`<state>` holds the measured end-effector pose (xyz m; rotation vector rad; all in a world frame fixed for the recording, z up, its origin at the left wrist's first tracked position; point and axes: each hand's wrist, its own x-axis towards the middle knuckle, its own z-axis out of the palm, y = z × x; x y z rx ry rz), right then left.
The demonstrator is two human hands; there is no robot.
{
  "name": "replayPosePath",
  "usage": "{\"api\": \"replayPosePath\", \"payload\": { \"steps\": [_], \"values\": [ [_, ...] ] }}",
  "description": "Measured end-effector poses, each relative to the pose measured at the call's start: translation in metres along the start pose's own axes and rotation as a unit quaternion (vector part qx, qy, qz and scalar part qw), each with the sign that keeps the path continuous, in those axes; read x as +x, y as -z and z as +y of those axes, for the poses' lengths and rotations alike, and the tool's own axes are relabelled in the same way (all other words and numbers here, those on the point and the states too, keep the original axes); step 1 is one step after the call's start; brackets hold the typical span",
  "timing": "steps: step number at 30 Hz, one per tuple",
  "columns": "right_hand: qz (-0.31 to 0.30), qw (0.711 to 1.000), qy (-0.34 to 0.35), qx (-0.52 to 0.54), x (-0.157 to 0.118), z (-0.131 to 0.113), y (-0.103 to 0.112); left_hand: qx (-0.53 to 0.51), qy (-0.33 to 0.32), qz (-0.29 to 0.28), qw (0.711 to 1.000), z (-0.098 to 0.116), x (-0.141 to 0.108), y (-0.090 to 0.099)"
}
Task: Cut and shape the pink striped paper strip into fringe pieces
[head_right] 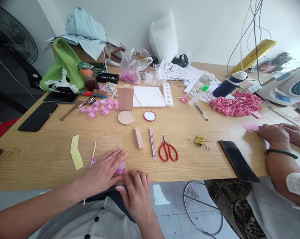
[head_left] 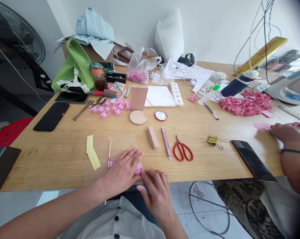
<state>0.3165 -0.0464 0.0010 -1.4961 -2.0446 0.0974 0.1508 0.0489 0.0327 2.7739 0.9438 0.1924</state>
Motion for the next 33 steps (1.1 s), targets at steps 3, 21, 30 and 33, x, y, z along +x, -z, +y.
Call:
{"api": "replayPosePath", "payload": {
  "steps": [3,21,30,33],
  "values": [
    [0.001,1.000,-0.002,0.010,-0.002,0.001,0.000,-0.010,0.005,0.008,1.000,0.000,0.000,0.000],
    [-0.060,0.997,-0.026,-0.036,0.044,0.007,0.001,-0.052,0.015,0.033,0.998,-0.002,-0.002,-0.002],
    [-0.048,0.998,-0.029,-0.027,0.042,0.007,-0.001,-0.043,0.010,0.023,0.999,-0.002,-0.003,-0.001],
    [-0.040,0.999,-0.035,-0.014,0.040,0.008,-0.001,-0.037,0.009,0.023,0.999,-0.002,-0.003,-0.002]
  ]
}}
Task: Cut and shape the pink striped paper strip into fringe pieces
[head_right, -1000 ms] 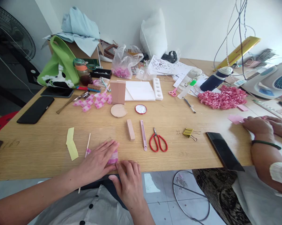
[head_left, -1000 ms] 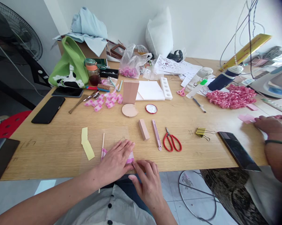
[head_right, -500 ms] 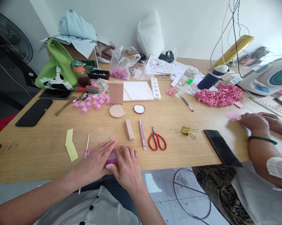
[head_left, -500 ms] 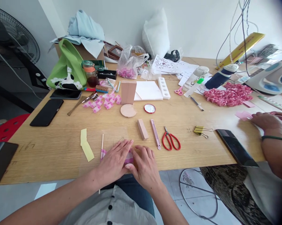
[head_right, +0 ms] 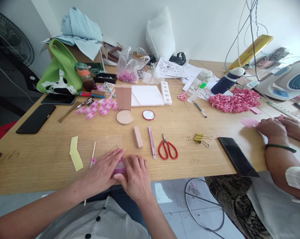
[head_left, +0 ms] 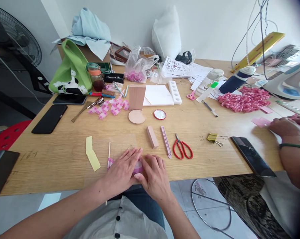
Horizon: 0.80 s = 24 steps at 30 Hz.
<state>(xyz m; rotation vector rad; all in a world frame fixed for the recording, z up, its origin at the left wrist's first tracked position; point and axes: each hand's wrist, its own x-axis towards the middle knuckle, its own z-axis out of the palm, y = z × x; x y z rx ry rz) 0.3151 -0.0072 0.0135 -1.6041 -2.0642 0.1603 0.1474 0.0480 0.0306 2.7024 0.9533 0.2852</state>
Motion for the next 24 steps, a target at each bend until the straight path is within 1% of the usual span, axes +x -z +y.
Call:
{"api": "replayPosePath", "payload": {
  "steps": [6,11,16,21,24],
  "values": [
    [-0.001,1.000,0.000,-0.012,-0.0004,0.0008,-0.0018,0.011,0.003,0.001,1.000,0.0011,0.0005,-0.0005],
    [0.016,1.000,-0.004,-0.012,-0.0004,0.0005,-0.0016,-0.001,0.000,0.004,1.000,0.0005,0.0007,-0.0009],
    [-0.005,1.000,-0.007,-0.019,0.0024,-0.0013,0.0004,-0.006,0.002,0.007,1.000,-0.0003,0.0001,-0.0010],
    [0.026,1.000,-0.016,0.005,0.0003,-0.0001,-0.0003,-0.006,-0.004,0.016,1.000,-0.0004,-0.0001,-0.0009],
    [0.018,1.000,-0.016,0.004,0.0005,-0.0004,-0.0005,-0.009,-0.004,0.014,1.000,-0.0002,0.0002,-0.0006]
  ]
}}
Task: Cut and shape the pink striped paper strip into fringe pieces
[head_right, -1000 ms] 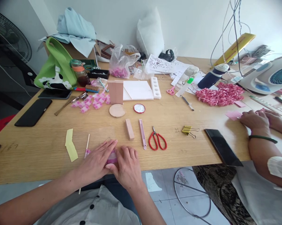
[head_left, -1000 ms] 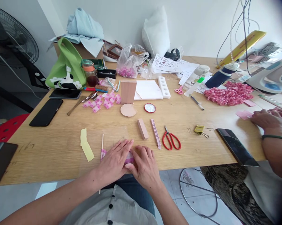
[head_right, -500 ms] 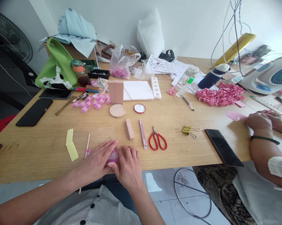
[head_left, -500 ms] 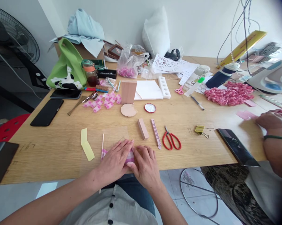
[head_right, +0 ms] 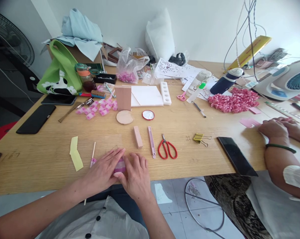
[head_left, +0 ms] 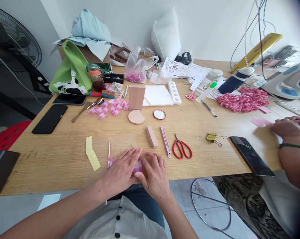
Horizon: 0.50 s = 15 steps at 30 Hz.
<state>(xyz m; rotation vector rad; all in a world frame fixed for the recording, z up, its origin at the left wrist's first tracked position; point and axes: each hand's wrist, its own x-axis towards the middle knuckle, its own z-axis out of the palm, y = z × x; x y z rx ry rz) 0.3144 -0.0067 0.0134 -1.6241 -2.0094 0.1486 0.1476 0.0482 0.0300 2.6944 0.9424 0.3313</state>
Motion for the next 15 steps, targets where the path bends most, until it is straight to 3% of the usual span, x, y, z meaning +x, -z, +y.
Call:
{"api": "replayPosePath", "payload": {
  "steps": [5,15],
  "values": [
    [-0.016,1.000,0.000,-0.017,0.0023,-0.0016,0.0006,-0.004,0.006,-0.006,1.000,0.0005,0.0003,0.0006],
    [0.010,1.000,0.006,-0.008,-0.0007,0.0001,-0.0019,-0.001,0.007,0.003,1.000,-0.0015,-0.0022,-0.0043]
  ]
}}
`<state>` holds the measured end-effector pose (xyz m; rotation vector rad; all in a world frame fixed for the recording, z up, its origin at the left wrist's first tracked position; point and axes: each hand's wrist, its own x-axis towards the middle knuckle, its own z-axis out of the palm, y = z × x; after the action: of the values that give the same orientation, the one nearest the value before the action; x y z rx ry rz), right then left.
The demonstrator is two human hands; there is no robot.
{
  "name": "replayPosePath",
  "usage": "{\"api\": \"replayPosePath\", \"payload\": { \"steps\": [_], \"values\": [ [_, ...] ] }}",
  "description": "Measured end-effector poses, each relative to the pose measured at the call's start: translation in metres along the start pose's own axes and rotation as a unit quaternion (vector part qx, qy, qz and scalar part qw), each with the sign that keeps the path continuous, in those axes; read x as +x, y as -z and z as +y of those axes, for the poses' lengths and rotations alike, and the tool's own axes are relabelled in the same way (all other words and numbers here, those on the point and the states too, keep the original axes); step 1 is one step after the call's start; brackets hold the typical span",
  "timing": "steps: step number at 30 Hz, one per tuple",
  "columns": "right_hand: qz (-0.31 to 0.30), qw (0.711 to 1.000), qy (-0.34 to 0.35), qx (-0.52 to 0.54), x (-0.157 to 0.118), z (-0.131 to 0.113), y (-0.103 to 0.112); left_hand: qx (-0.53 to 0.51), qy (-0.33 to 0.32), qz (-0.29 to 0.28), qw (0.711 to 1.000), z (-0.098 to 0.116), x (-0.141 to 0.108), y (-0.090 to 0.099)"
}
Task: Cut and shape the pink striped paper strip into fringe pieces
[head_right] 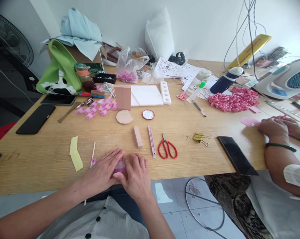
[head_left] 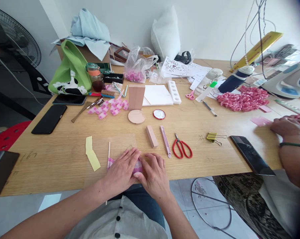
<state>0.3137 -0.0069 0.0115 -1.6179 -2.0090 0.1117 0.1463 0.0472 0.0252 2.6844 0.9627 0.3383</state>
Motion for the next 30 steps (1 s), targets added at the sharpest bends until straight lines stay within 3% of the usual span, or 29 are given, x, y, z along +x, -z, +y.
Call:
{"api": "replayPosePath", "payload": {
  "steps": [14,21,30],
  "values": [
    [0.041,0.998,-0.005,0.056,-0.010,0.004,0.003,0.021,0.006,-0.017,1.000,0.001,0.002,0.003],
    [-0.010,0.999,-0.008,0.032,-0.012,0.000,0.004,0.030,-0.001,-0.022,0.999,0.001,0.002,0.002],
    [0.026,0.998,0.037,0.052,-0.028,0.005,0.008,0.006,0.009,-0.024,1.000,0.001,0.002,0.003]
  ]
}}
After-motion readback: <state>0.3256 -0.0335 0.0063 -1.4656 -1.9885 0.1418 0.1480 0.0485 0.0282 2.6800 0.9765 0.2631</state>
